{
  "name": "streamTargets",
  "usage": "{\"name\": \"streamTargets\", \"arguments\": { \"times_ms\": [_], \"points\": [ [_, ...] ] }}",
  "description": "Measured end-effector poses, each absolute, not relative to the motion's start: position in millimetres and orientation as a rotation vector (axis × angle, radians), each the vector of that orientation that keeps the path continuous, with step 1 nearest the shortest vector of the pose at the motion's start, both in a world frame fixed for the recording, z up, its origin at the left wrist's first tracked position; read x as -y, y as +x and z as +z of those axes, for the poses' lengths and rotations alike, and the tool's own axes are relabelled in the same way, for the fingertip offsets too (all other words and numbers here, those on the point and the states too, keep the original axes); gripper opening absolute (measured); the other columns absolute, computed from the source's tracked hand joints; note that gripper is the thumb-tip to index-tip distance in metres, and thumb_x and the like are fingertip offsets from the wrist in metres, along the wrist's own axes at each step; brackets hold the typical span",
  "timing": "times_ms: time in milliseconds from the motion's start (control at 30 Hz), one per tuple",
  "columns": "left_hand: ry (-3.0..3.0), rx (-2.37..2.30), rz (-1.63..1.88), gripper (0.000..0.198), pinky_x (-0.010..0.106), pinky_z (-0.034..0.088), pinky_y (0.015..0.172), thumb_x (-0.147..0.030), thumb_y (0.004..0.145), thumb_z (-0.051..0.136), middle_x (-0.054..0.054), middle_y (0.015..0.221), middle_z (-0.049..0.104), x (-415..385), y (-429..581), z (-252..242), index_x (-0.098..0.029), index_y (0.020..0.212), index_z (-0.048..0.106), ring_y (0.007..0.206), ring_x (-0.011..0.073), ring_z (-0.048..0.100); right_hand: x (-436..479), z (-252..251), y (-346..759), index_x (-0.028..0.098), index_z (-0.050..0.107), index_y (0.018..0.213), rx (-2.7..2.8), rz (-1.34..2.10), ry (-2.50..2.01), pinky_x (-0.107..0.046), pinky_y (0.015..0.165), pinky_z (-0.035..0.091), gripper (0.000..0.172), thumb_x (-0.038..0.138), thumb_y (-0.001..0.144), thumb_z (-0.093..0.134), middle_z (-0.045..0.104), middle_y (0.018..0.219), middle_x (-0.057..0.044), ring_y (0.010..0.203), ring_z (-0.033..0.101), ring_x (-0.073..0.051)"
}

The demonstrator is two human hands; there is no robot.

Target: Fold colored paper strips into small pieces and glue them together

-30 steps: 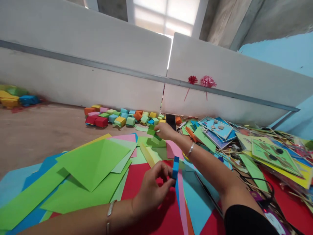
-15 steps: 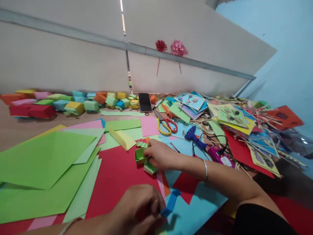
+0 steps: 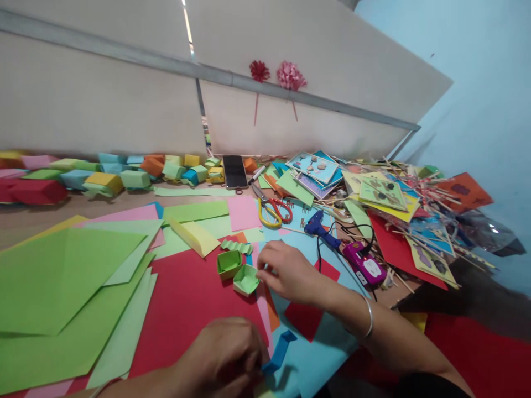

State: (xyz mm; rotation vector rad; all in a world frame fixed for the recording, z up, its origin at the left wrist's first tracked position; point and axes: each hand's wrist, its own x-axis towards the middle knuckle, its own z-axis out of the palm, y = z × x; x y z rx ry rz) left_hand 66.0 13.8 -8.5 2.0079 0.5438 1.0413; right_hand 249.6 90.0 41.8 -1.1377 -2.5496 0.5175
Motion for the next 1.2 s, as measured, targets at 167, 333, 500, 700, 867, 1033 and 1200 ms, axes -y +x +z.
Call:
{"name": "streamTargets", "arguments": {
  "times_ms": [167,333,500,700,867,1033,1200],
  "points": [
    [1.598,-0.816,1.208,0.024,0.020,0.051,0.060,-0.011,0.076,0.061,-0.001,0.065,0.067,-20.2,65.9,5.0,-0.022,0.064,0.044,0.060,0.0116,0.063,-85.6,24.8,245.0,0.021,0.070,0.097,2.728,0.543,-0.955,-0.033,0.084,0.051,0.015,0.028,0.083,0.070,0.052,0.133,-0.011,0.107,0.058,-0.023],
    [1.082,-1.017,1.085,0.020,0.022,0.050,0.052,-0.021,0.062,0.074,-0.002,0.061,0.062,-42.3,65.0,11.0,-0.018,0.072,0.057,0.053,0.0112,0.058,-96.4,32.5,260.2,0.020,0.070,0.091,2.432,0.408,-1.079,-0.038,0.093,0.051,0.011,0.016,0.089,0.060,0.060,0.119,-0.010,0.108,0.060,-0.022],
    [0.926,-1.011,0.894,0.033,0.021,0.046,0.053,-0.030,0.061,0.079,0.000,0.062,0.064,-53.7,62.5,10.8,-0.013,0.087,0.068,0.054,0.0108,0.057,-87.7,61.3,267.3,0.021,0.069,0.094,2.031,0.099,-1.067,-0.039,0.092,0.054,0.014,0.014,0.089,0.058,0.061,0.119,-0.010,0.110,0.061,-0.022],
    [1.297,-0.976,1.081,0.015,0.026,0.054,0.058,-0.024,0.073,0.068,0.008,0.087,0.068,-59.3,57.0,20.9,-0.016,0.081,0.077,0.068,0.0156,0.064,-60.5,64.1,257.0,0.023,0.066,0.102,2.146,0.070,-0.862,-0.040,0.090,0.056,0.029,0.004,0.082,0.055,0.056,0.123,-0.011,0.112,0.060,-0.024],
    [1.769,-1.057,1.429,0.018,0.026,0.058,0.067,-0.011,0.077,0.064,0.007,0.087,0.071,-69.9,48.4,25.5,-0.020,0.087,0.076,0.080,0.0176,0.069,-54.1,52.9,251.6,0.021,0.064,0.105,2.181,-0.143,-0.802,-0.042,0.087,0.056,0.035,0.004,0.077,0.050,0.050,0.121,-0.013,0.110,0.056,-0.027],
    [2.007,-1.033,1.620,0.021,0.021,0.058,0.063,-0.006,0.082,0.061,0.006,0.088,0.071,-73.5,44.8,29.2,-0.019,0.092,0.074,0.078,0.0159,0.070,-52.5,39.5,250.5,0.015,0.060,0.112,2.216,-0.252,-0.739,-0.040,0.099,0.050,0.042,0.001,0.075,0.048,0.041,0.130,-0.015,0.121,0.047,-0.027],
    [2.062,-0.965,1.683,0.021,0.019,0.058,0.065,-0.003,0.084,0.059,0.007,0.088,0.069,-70.0,46.6,30.9,-0.016,0.094,0.072,0.078,0.0142,0.069,-56.3,28.0,249.0,0.015,0.058,0.120,2.173,-0.240,-0.751,-0.039,0.102,0.048,0.047,-0.002,0.078,0.046,0.038,0.131,-0.015,0.125,0.044,-0.026]
  ]
}}
